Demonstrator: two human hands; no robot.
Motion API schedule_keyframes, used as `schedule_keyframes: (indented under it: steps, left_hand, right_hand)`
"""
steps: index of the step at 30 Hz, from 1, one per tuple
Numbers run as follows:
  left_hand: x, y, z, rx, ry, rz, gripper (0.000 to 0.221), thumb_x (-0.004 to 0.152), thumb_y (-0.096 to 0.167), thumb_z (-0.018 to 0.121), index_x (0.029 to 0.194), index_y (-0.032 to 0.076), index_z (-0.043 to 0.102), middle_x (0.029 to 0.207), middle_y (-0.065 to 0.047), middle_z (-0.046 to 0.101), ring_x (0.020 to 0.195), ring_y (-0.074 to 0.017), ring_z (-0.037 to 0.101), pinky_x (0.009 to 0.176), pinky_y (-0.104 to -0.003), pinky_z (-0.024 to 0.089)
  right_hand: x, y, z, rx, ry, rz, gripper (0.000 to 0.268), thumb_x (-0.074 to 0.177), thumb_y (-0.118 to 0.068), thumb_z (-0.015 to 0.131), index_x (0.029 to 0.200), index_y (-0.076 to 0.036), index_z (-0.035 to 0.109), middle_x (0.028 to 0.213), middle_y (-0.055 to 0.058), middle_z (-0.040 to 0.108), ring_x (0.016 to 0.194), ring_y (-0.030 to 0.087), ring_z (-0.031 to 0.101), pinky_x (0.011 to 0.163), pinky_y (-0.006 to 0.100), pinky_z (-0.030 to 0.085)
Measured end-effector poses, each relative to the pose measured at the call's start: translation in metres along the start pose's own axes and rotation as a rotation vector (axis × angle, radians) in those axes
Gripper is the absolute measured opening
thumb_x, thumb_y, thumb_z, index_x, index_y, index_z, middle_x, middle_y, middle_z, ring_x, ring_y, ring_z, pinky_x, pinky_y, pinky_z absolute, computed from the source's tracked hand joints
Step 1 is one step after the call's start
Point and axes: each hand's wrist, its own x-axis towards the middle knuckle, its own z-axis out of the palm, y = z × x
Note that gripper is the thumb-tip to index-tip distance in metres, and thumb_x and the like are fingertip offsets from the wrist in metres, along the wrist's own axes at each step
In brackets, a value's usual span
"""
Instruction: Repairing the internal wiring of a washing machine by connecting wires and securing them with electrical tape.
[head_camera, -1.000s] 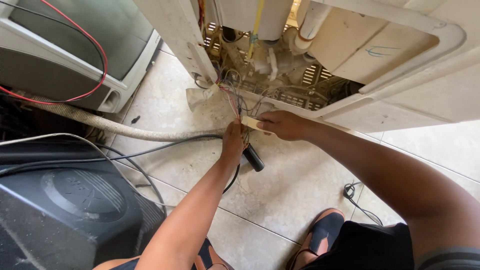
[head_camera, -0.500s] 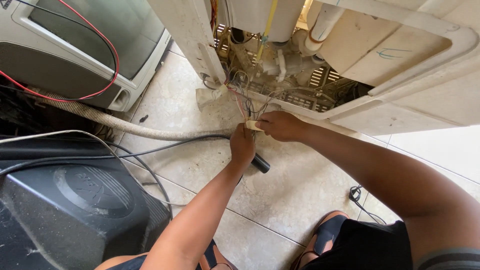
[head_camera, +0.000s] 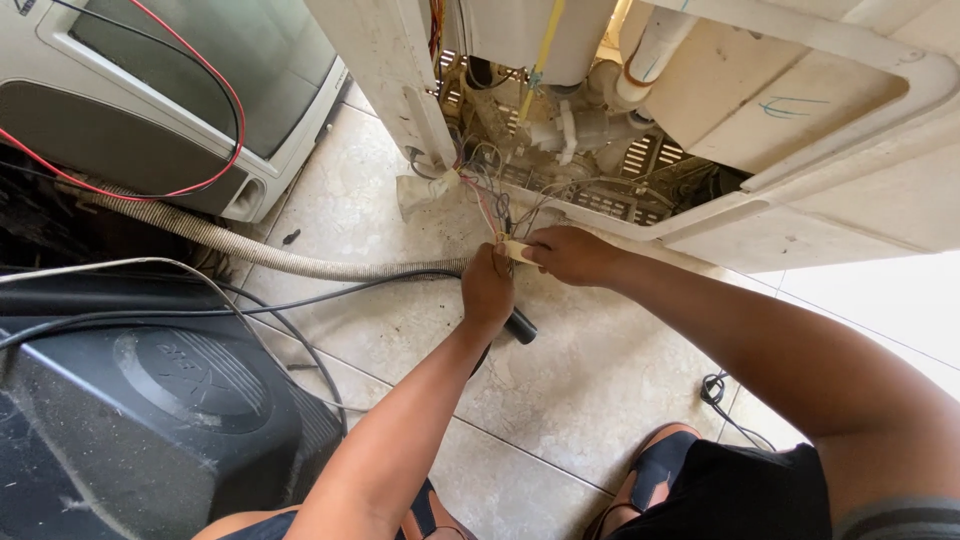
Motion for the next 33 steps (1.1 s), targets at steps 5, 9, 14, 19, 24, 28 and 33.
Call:
schedule_keyframes:
  steps: [5, 9, 14, 19, 24, 28, 33]
  left_hand:
    - [0.009, -0.022, 0.016, -0.292, -0.074, -0.266, 0.045, 0.113, 0.043, 0.033, 0.087, 0.013, 0.054, 0.073, -0.013, 0.057, 0.062, -0.0243, 0.062, 0.057, -0.037, 0.051]
    - [-0.009, 0.019, -0.004, -0.535, -0.11, -0.364, 0.042, 0.115, 0.037, 0.033, 0.088, 0.012, 0.052, 0.074, -0.006, 0.05, 0.058, -0.0155, 0.047, 0.053, -0.034, 0.04]
    - [0.0, -0.019, 0.013, -0.991, -0.223, -0.401, 0.042, 0.115, 0.039, 0.033, 0.09, 0.012, 0.055, 0.063, 0.005, 0.033, 0.046, -0.0066, 0.022, 0.046, -0.029, 0.027]
    - [0.008, -0.042, 0.024, -1.134, -0.339, -0.535, 0.039, 0.115, 0.039, 0.028, 0.094, 0.015, 0.05, 0.074, 0.004, 0.031, 0.06, -0.0107, 0.031, 0.056, -0.031, 0.033]
    - [0.012, -0.057, 0.024, -1.306, -0.417, -0.63, 0.037, 0.115, 0.04, 0.033, 0.097, 0.015, 0.053, 0.074, 0.006, 0.033, 0.062, -0.0086, 0.034, 0.058, -0.027, 0.036]
    - [0.013, -0.058, 0.03, -1.289, -0.43, -0.611, 0.032, 0.114, 0.038, 0.036, 0.094, 0.017, 0.05, 0.074, 0.006, 0.032, 0.062, -0.009, 0.034, 0.059, -0.028, 0.035]
    - [0.012, -0.058, 0.044, -1.222, -0.328, -0.562, 0.022, 0.11, 0.024, 0.037, 0.091, 0.017, 0.044, 0.074, 0.002, 0.034, 0.061, -0.0141, 0.038, 0.058, -0.032, 0.037]
  right_hand:
    - [0.003, 0.011, 0.002, 0.089, 0.002, 0.005, 0.039, 0.102, -0.039, 0.053, 0.127, -0.012, 0.068, 0.084, 0.006, 0.075, 0.088, 0.02, 0.072, 0.082, 0.037, 0.054]
    - [0.006, 0.011, -0.009, 0.081, -0.023, -0.015, 0.043, 0.101, -0.041, 0.055, 0.132, -0.012, 0.065, 0.088, 0.009, 0.076, 0.091, 0.024, 0.071, 0.084, 0.039, 0.053]
    - [0.015, 0.016, -0.009, 0.023, -0.038, -0.036, 0.042, 0.1, -0.041, 0.056, 0.132, -0.016, 0.069, 0.087, 0.009, 0.079, 0.091, 0.025, 0.073, 0.083, 0.04, 0.054]
    - [0.045, 0.045, 0.028, 0.095, 0.118, -0.087, 0.04, 0.101, -0.038, 0.059, 0.131, -0.013, 0.07, 0.103, 0.018, 0.076, 0.107, 0.037, 0.069, 0.094, 0.046, 0.052]
    - [0.083, 0.06, 0.057, 0.033, 0.289, -0.171, 0.028, 0.099, -0.035, 0.067, 0.119, -0.018, 0.075, 0.113, 0.025, 0.068, 0.113, 0.046, 0.067, 0.097, 0.048, 0.053]
    - [0.072, 0.036, 0.047, 0.389, 0.324, 0.071, 0.033, 0.092, -0.032, 0.064, 0.122, -0.019, 0.064, 0.101, 0.011, 0.072, 0.101, 0.03, 0.07, 0.088, 0.043, 0.054]
    - [0.027, -0.038, 0.037, 0.409, 0.227, 0.069, 0.045, 0.085, -0.045, 0.063, 0.124, -0.025, 0.054, 0.122, 0.023, 0.064, 0.116, 0.043, 0.064, 0.095, 0.051, 0.052]
